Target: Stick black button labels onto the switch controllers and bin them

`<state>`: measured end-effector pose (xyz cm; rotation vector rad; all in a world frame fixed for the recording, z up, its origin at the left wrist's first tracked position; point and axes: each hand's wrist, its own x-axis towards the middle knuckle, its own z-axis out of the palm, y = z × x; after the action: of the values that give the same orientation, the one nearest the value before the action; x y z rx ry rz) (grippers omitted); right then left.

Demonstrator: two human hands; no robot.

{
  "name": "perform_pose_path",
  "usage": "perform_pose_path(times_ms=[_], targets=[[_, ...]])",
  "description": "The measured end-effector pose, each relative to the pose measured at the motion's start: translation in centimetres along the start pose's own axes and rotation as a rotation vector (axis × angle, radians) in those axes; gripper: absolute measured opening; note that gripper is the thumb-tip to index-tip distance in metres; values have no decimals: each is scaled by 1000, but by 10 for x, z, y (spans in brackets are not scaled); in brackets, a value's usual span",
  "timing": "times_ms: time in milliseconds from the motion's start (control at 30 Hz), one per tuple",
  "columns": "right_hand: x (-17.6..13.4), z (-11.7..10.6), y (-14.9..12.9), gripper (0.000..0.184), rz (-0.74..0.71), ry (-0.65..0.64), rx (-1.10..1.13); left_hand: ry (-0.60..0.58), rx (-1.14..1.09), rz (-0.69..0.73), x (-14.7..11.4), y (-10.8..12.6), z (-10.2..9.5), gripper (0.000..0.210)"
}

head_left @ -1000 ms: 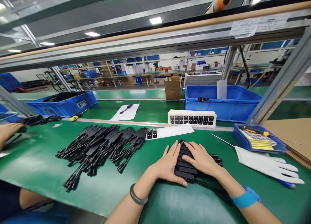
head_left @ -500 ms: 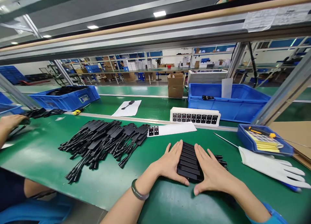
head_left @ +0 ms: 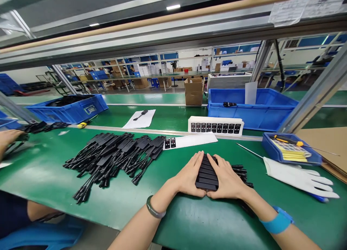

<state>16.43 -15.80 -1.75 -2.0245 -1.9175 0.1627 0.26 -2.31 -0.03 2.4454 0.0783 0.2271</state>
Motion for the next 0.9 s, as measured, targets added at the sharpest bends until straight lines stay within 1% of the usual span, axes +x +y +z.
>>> perform_pose_path(times_ms=[100,167,233,267,300,367,400,433,467,533,600,633,700,733,767,833,900], targets=[[1,-7,-1,121,56,4,87,100,-185,50,0,1,-1,133],[2,-14,-1,120,92,27,227,234,-369,45,3,6,3,134],[3,-20,-3,113,103,65,438,399,-623,-4,7,14,11,132],[3,-21,-5,110,104,86,542,447,-769,-38,10,19,17,129],[4,-21,-8,108,105,105,626,454,-912,-71,12,24,22,123],[4,-18,-19,110,129,144,702,371,-1139,-124,15,32,32,103],[4,-14,-26,113,148,161,704,325,-1215,-138,15,35,35,93],[4,-11,-33,114,167,174,696,307,-1266,-148,15,37,37,86],[4,-7,-40,114,183,177,681,315,-1295,-156,15,37,38,82],[3,-3,-50,114,209,134,626,360,-1327,-162,13,35,37,81],[2,-4,-55,117,211,33,537,393,-1378,-190,11,29,36,78],[1,-6,-55,119,198,-24,491,407,-1410,-214,10,25,35,73],[0,-11,-49,118,140,-99,461,447,-1463,-259,7,15,30,60],[0,-14,-45,114,114,-96,497,466,-1474,-270,4,11,24,57],[0,-16,-40,108,106,-58,569,480,-1473,-269,1,7,16,57],[2,-19,-28,94,156,102,792,494,-1422,-232,-7,5,-11,62],[6,-20,-16,79,265,307,1028,476,-1247,-174,-14,12,-47,70]])
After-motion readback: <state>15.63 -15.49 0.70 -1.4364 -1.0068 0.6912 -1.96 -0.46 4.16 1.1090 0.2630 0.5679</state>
